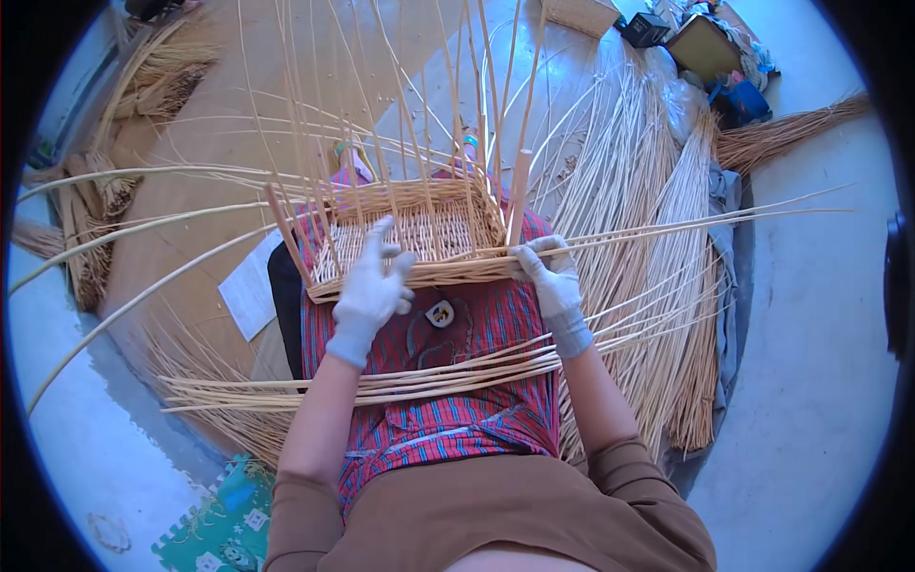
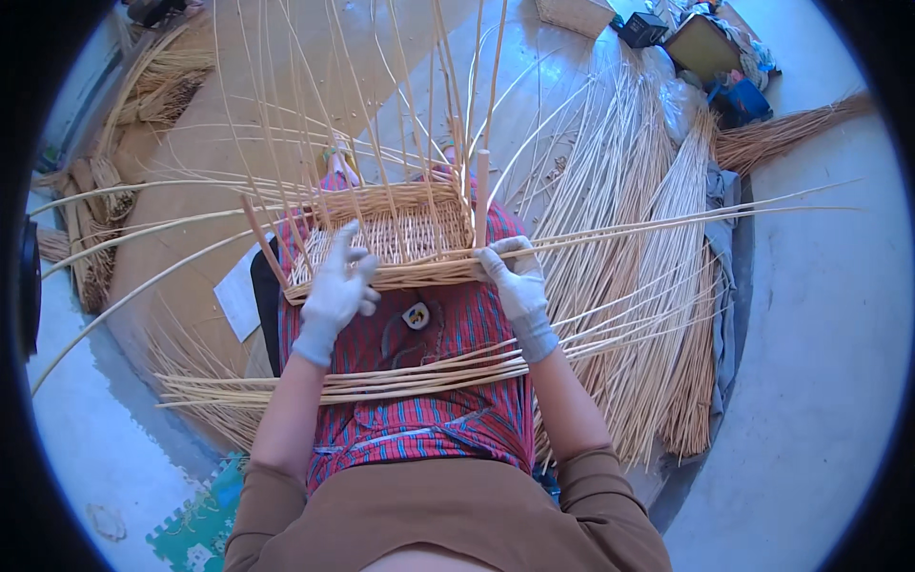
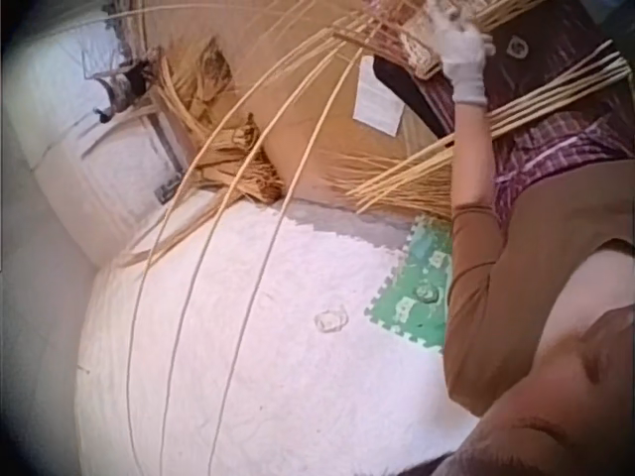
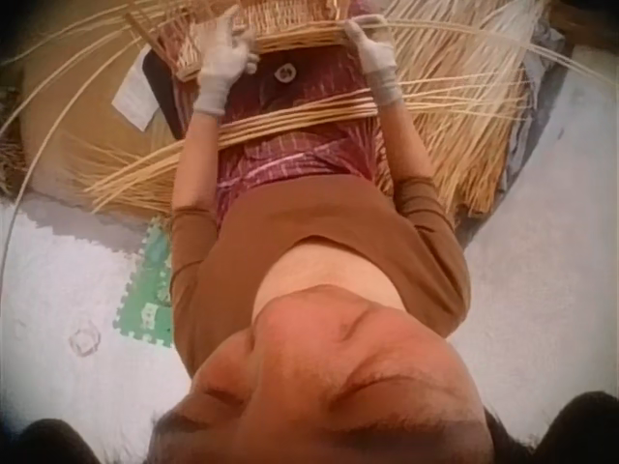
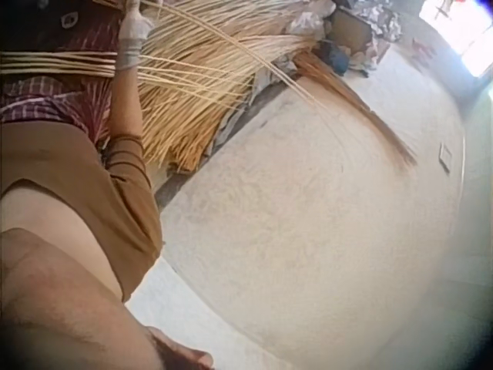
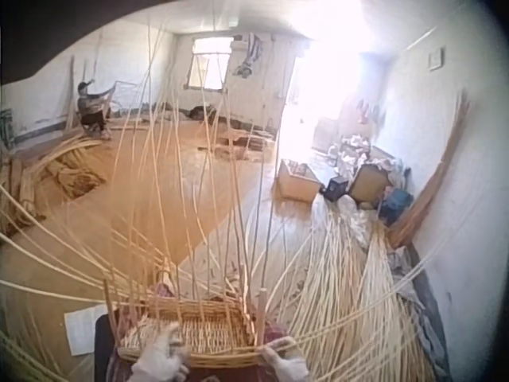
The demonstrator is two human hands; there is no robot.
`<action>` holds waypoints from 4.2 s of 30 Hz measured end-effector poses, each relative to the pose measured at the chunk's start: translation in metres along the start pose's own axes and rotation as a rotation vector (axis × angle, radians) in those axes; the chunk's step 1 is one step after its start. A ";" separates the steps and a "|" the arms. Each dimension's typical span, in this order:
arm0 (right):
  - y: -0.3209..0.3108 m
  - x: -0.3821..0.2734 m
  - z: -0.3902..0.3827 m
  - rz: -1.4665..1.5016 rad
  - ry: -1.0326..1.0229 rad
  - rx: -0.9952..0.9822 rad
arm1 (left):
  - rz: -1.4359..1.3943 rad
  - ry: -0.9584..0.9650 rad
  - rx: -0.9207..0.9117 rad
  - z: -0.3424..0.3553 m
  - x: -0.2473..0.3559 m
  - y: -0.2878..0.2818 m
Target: Weaving a rectangular basket using long reeds or wooden strips.
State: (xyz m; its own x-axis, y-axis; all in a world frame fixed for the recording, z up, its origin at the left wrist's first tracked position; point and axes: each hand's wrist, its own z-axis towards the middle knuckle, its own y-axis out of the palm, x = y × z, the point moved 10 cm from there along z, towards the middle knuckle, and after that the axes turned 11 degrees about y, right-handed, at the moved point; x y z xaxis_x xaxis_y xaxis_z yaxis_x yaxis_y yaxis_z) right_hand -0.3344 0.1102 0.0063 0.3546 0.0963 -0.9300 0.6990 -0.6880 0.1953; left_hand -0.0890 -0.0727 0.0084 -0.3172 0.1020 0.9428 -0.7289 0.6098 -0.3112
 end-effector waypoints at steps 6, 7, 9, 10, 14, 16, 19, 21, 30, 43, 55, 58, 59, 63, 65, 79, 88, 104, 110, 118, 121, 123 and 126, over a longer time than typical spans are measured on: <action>0.046 -0.045 0.010 -0.455 -0.260 0.009 | -0.252 -0.201 -0.108 0.008 -0.042 0.054; 0.075 -0.064 0.018 -0.613 -0.423 -0.014 | -0.255 -0.204 -0.071 0.007 -0.045 0.056; 0.144 -0.078 0.053 -0.495 -0.445 -0.208 | -0.248 -0.169 -0.004 0.004 -0.043 0.054; 0.178 -0.095 0.066 -0.720 -0.609 -0.117 | -0.251 -0.179 0.029 0.003 -0.044 0.052; 0.244 -0.115 0.084 -0.774 -0.783 -0.024 | -0.171 -0.170 0.070 0.009 -0.037 0.048; 0.199 -0.085 0.090 -0.124 -0.396 -0.077 | -0.183 -0.184 0.063 0.012 -0.039 0.048; 0.087 -0.059 0.025 0.187 -0.577 -0.012 | -0.271 -0.171 0.059 0.013 -0.043 0.051; 0.034 -0.035 -0.002 0.368 -0.608 -0.081 | -0.311 -0.156 0.049 0.013 -0.044 0.052; 0.110 -0.060 -0.081 -0.058 -0.634 -0.093 | -0.343 -0.202 0.061 0.018 -0.048 0.055; -0.042 -0.033 -0.004 0.207 -0.258 0.205 | -0.152 0.243 0.286 0.006 0.024 0.013; 0.126 -0.188 0.053 -1.039 -0.760 -0.025 | -0.286 -0.083 -0.114 0.030 0.011 0.141; 0.059 -0.166 0.110 -1.151 -0.428 0.101 | -0.236 -0.085 -0.101 0.029 0.010 0.137; 0.015 -0.158 0.118 -1.251 -0.304 0.268 | -0.229 -0.071 -0.095 0.030 0.012 0.136; -0.048 -0.095 0.101 -1.849 -0.053 0.412 | -0.125 -0.071 -0.172 0.029 0.017 0.141; -0.011 -0.087 0.057 -1.692 -0.315 0.304 | -0.332 -0.041 -0.218 0.022 0.023 0.139; 0.143 0.153 0.000 -1.556 -0.080 -0.669 | -0.400 -0.008 0.057 -0.092 -0.058 -0.023; 0.139 0.056 -0.058 -0.300 0.017 -0.194 | -0.381 0.033 -0.373 -0.097 -0.030 0.065; 0.136 0.036 -0.080 -0.193 0.000 -0.295 | -0.717 -0.134 -0.228 -0.102 -0.019 0.046; 0.164 0.032 -0.093 -0.996 -0.262 -0.520 | -0.675 0.002 -0.335 -0.091 -0.005 0.041; 0.133 -0.149 -0.016 -1.476 -0.488 -0.133 | -0.551 0.316 0.194 0.001 0.059 -0.115; 0.094 -0.206 0.022 -1.526 -0.637 0.059 | -0.100 0.354 0.429 0.041 0.042 -0.191; 0.068 -0.206 0.044 -1.571 -0.544 0.121 | 0.358 0.586 0.525 0.052 0.052 -0.205; 0.055 -0.195 0.052 -1.432 -0.598 0.101 | 0.274 0.434 0.466 0.081 0.014 -0.206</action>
State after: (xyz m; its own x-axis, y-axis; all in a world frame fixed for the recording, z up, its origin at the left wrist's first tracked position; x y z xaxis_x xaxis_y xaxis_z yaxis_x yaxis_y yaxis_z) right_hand -0.3973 0.0159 0.1821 -0.8559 0.4179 -0.3047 0.1740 -0.3220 -0.9306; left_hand 0.0075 -0.2600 0.0758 -0.3260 0.5687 0.7552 -0.8728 0.1258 -0.4715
